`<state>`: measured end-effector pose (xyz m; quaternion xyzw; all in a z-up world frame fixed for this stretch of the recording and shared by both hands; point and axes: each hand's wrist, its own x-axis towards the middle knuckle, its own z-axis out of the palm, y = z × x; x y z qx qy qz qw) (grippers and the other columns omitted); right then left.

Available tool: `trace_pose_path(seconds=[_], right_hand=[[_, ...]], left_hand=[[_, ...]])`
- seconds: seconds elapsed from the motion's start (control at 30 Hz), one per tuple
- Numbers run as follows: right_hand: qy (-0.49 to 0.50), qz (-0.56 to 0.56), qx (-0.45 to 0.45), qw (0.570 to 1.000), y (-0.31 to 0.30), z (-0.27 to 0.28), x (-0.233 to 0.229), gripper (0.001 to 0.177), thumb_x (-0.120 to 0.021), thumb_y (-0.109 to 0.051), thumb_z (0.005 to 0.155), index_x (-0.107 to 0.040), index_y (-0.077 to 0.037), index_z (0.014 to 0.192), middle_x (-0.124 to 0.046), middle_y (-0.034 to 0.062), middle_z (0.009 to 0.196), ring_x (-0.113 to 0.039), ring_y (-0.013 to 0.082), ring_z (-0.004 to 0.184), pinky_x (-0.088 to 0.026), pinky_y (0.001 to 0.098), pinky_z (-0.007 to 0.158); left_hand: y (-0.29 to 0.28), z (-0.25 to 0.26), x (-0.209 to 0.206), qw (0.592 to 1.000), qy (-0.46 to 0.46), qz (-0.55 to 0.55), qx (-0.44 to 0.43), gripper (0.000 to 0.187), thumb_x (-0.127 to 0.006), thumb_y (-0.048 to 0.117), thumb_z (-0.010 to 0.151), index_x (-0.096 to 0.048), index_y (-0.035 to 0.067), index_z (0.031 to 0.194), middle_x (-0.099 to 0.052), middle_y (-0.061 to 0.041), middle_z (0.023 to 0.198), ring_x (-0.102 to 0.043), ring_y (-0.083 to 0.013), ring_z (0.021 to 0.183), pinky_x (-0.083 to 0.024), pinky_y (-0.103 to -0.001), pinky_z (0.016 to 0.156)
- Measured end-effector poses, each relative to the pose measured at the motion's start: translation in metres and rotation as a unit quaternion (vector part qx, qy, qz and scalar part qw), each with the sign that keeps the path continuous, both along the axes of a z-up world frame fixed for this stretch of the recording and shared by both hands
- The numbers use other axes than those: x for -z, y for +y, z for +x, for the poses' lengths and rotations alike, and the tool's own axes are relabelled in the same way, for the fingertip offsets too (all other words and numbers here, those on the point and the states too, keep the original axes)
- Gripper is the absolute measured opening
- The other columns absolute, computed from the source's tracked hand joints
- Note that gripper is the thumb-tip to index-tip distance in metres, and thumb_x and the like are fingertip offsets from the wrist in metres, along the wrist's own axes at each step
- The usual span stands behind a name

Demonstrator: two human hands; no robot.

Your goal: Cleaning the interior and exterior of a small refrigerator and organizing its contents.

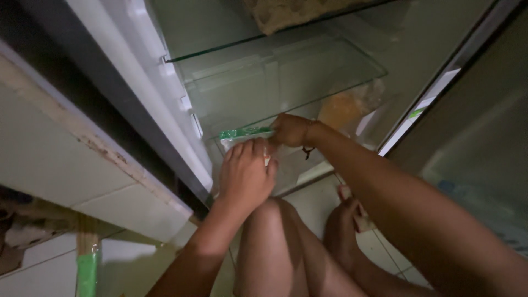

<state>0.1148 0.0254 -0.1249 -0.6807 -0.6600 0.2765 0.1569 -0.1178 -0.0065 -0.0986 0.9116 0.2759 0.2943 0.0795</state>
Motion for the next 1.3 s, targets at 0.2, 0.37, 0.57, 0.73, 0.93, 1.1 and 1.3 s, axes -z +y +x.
trace_pose_path(seconds=[0.2, 0.37, 0.57, 0.73, 0.93, 1.1, 1.3], right_hand=[[0.159, -0.128, 0.065, 0.977, 0.001, -0.001, -0.006, 0.026, -0.076, -0.026, 0.083, -0.076, -0.006, 0.101, -0.076, 0.0075, 0.099, -0.065, 0.0181, 0.091, -0.05, 0.0358, 0.087], [0.158, -0.155, 0.068, 0.973, 0.011, 0.002, 0.012, 0.031, -0.072, -0.027, 0.085, -0.077, 0.0, 0.101, -0.075, 0.0112, 0.099, -0.062, 0.0224, 0.089, -0.049, 0.04, 0.082], [-0.012, -0.169, 0.068, 0.983, 0.014, -0.011, 0.003, 0.05, -0.08, -0.033, 0.081, -0.066, -0.003, 0.119, -0.068, 0.0126, 0.117, -0.063, 0.0267, 0.103, -0.053, 0.0418, 0.087], [-0.093, -0.095, 0.079, 0.988, 0.005, -0.015, -0.007, 0.071, -0.084, -0.042, 0.079, -0.055, -0.004, 0.132, -0.062, 0.0167, 0.131, -0.061, 0.032, 0.116, -0.052, 0.0415, 0.097], [-0.147, 0.037, -0.077, 0.986, 0.002, 0.003, 0.024, 0.048, -0.067, -0.031, 0.093, -0.062, -0.005, 0.132, -0.062, 0.0198, 0.135, -0.06, 0.0375, 0.122, -0.048, 0.0451, 0.102], [-0.056, -0.104, -0.119, 0.986, -0.045, -0.031, -0.046, 0.059, -0.063, -0.04, 0.085, -0.056, -0.01, 0.136, -0.066, 0.0161, 0.126, -0.062, 0.0317, 0.116, -0.048, 0.0419, 0.099], [0.022, -0.219, -0.221, 0.95, -0.031, -0.018, -0.047, 0.068, -0.071, -0.046, 0.081, -0.065, -0.002, 0.132, -0.073, 0.0162, 0.128, -0.062, 0.03, 0.118, -0.047, 0.0397, 0.101]], left_hand=[[0.002, 0.006, -0.002, 0.998, -0.012, 0.062, 0.004, 0.04, -0.063, 0.027, 0.084, -0.065, -0.004, 0.109, -0.067, -0.022, 0.112, -0.061, -0.0404, 0.11, -0.047, -0.051, 0.095], [0.007, 0.015, -0.025, 0.989, 0.116, -0.093, -0.01, 0.053, -0.061, 0.047, 0.088, -0.067, 0.003, 0.117, -0.065, -0.022, 0.123, -0.06, -0.0415, 0.116, -0.047, -0.051, 0.1], [0.022, 0.026, -0.037, 0.917, 0.325, -0.232, -0.002, 0.079, -0.069, 0.07, 0.073, -0.065, 0.018, 0.133, -0.065, -0.016, 0.133, -0.062, -0.0359, 0.123, -0.05, -0.045, 0.104], [0.045, 0.04, -0.007, 0.907, 0.357, -0.223, 0.016, 0.088, -0.076, 0.067, 0.063, -0.064, 0.016, 0.135, -0.066, -0.014, 0.134, -0.065, -0.033, 0.122, -0.052, -0.043, 0.103], [0.051, 0.047, -0.005, 0.875, 0.413, -0.254, 0.014, 0.098, -0.077, 0.067, 0.066, -0.055, 0.012, 0.144, -0.058, -0.014, 0.145, -0.059, -0.033, 0.13, -0.048, -0.043, 0.107], [0.056, 0.049, 0.005, 0.88, 0.414, -0.229, 0.056, 0.1, -0.071, 0.072, 0.07, -0.054, 0.011, 0.147, -0.053, -0.016, 0.15, -0.055, -0.0342, 0.135, -0.045, -0.041, 0.112], [0.057, 0.043, 0.008, 0.878, 0.423, -0.215, 0.056, 0.107, -0.069, 0.078, 0.067, -0.054, 0.006, 0.145, -0.05, -0.016, 0.152, -0.048, -0.0374, 0.139, -0.041, -0.043, 0.114]])
